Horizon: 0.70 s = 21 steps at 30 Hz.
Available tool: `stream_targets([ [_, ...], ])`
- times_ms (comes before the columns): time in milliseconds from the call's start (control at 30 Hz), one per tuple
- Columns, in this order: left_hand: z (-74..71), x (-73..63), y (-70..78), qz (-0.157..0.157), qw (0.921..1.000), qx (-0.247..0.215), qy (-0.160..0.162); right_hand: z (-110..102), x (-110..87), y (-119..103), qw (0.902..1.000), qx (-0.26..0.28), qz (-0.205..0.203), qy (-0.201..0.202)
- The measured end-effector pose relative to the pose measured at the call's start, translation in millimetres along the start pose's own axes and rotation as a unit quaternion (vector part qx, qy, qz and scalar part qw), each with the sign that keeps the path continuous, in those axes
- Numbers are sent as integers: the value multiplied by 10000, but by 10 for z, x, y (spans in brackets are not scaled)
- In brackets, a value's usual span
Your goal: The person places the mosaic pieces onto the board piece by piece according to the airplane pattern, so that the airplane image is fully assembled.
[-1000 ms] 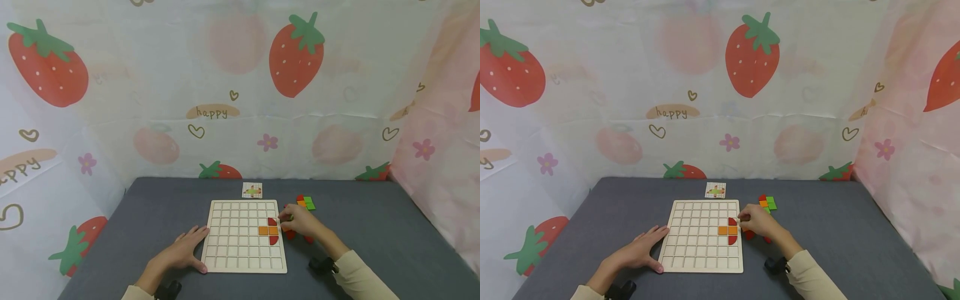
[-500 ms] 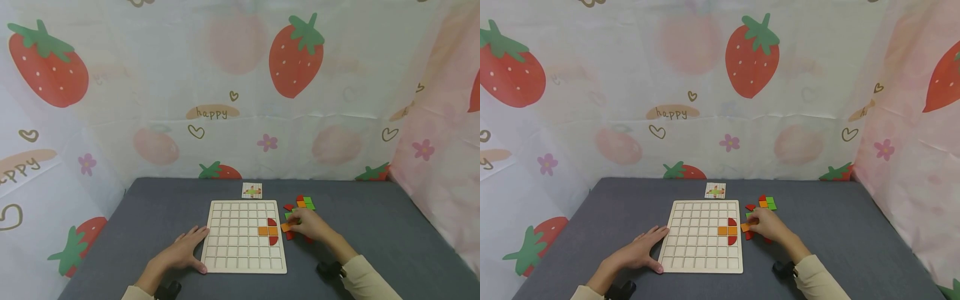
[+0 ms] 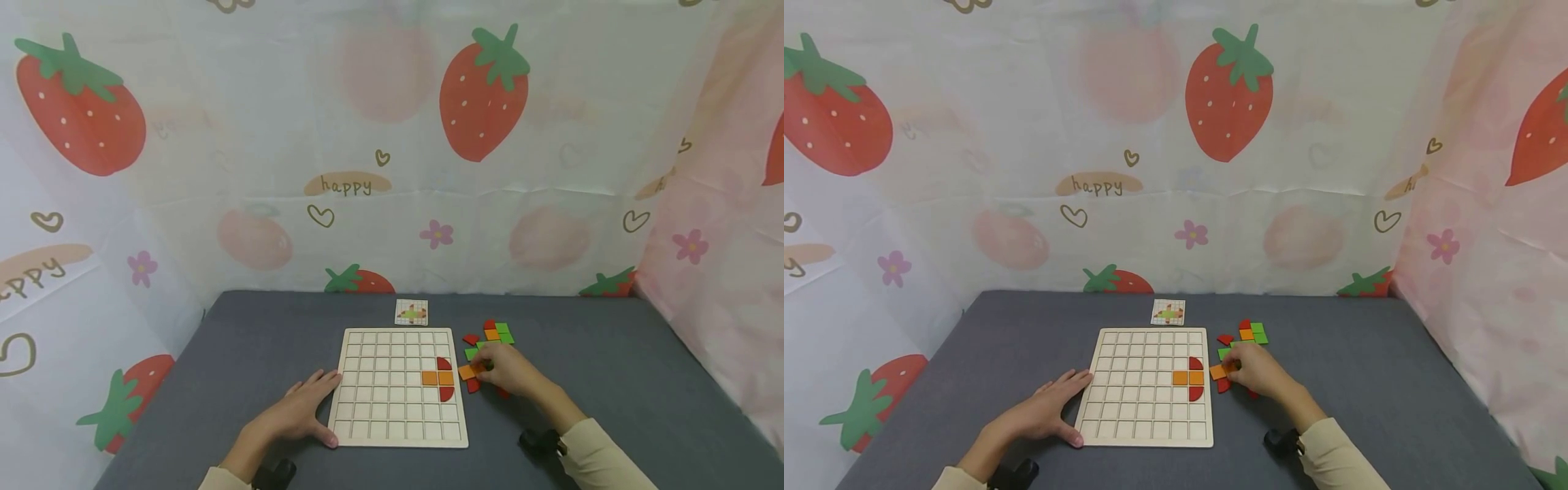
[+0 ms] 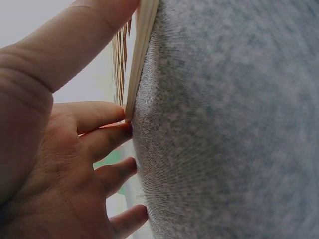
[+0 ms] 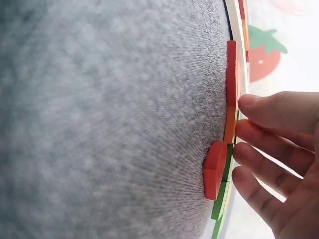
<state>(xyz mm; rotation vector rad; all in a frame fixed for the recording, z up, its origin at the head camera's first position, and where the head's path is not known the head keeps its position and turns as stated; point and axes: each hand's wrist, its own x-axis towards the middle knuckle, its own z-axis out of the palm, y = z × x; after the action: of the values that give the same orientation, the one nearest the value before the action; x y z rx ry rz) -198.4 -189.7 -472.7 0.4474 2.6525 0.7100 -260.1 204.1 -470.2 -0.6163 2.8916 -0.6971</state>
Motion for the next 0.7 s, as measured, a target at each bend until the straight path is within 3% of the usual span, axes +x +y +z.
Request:
stream_targets([
  [700,-4,1,9,-69,10000,-23,-32,22,-1,4,9984,-517,-221,14],
])
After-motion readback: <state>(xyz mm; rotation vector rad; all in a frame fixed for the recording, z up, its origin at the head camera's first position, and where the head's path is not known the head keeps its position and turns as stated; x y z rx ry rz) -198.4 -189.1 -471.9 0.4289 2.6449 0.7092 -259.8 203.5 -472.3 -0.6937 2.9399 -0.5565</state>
